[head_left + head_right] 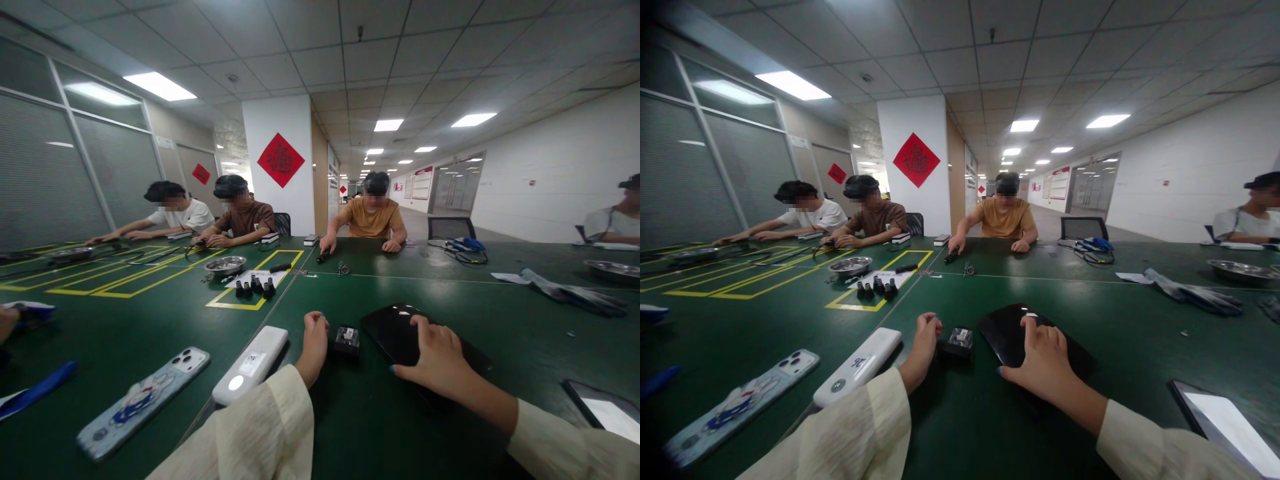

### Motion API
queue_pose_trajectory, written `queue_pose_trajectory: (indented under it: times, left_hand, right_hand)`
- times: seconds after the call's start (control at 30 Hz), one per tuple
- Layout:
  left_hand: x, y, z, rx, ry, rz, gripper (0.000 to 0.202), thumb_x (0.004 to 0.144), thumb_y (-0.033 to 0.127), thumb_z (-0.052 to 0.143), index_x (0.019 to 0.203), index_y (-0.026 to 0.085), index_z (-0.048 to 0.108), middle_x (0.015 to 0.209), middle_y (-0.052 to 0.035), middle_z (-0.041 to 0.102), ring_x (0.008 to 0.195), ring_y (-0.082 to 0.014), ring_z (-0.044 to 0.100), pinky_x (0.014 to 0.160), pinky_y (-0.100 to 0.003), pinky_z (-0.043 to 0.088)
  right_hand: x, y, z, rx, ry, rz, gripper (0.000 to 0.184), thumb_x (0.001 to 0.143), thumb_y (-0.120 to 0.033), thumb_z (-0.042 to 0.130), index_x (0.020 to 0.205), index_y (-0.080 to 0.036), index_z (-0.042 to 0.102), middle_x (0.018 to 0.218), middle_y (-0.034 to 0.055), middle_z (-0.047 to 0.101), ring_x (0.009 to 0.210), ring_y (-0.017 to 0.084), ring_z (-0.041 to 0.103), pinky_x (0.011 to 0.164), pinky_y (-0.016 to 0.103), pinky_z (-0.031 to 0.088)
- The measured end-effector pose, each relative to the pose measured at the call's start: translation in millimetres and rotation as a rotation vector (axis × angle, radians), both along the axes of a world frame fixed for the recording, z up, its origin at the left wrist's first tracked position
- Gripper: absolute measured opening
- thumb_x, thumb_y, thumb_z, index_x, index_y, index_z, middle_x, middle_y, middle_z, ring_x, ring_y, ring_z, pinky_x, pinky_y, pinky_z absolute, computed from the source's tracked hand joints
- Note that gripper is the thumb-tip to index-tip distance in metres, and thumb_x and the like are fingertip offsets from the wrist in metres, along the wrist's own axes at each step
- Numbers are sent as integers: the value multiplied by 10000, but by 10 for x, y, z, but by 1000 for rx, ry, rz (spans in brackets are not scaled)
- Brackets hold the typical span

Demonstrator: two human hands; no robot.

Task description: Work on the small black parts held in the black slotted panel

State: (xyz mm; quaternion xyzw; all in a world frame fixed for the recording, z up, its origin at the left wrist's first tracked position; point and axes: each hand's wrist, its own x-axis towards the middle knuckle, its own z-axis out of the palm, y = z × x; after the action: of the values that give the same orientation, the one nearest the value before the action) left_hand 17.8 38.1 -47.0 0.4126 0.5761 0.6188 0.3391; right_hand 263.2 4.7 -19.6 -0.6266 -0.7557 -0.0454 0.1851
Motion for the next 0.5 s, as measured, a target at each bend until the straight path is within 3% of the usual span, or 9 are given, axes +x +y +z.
queue_pose_trajectory:
  times: [0.13, 0.3, 0.43, 0.5]
  left_hand:
    - [-3, 6, -18, 16, 16, -20, 128, 782, 272, 401, 891, 206, 414, 706, 9, 494, 670, -149, 488, 642, -262, 382]
    - [25, -51, 26, 13, 38, -52, 128, 781, 248, 402, 901, 205, 409, 736, 1, 493, 688, -150, 489, 648, -262, 386]
    - [42, -80, 55, 5, 46, -58, 138, 773, 232, 415, 908, 206, 414, 756, -4, 503, 703, -155, 499, 654, -264, 390]
    - [39, -75, 52, -1, 48, -52, 138, 774, 228, 412, 911, 208, 411, 760, -4, 502, 710, -156, 503, 659, -265, 391]
  right_hand:
    - [-84, -113, -22, -18, -128, 84, 938, 497, -705, 610, 1218, -121, 467, 1029, 182, 588, 1045, 374, 500, 1022, 545, 111]
    - [-118, -262, 48, -93, -188, 180, 844, 690, -711, 438, 1253, -83, 477, 1038, 209, 617, 1043, 363, 533, 1042, 556, 57]
    - [-174, -426, 188, -156, -191, 224, 734, 763, -643, 403, 1263, -112, 478, 1024, 187, 637, 1022, 340, 558, 1036, 564, 109]
    - [-170, -435, 270, -181, -153, 259, 659, 777, -610, 410, 1240, -150, 496, 1017, 161, 642, 988, 322, 576, 995, 545, 236]
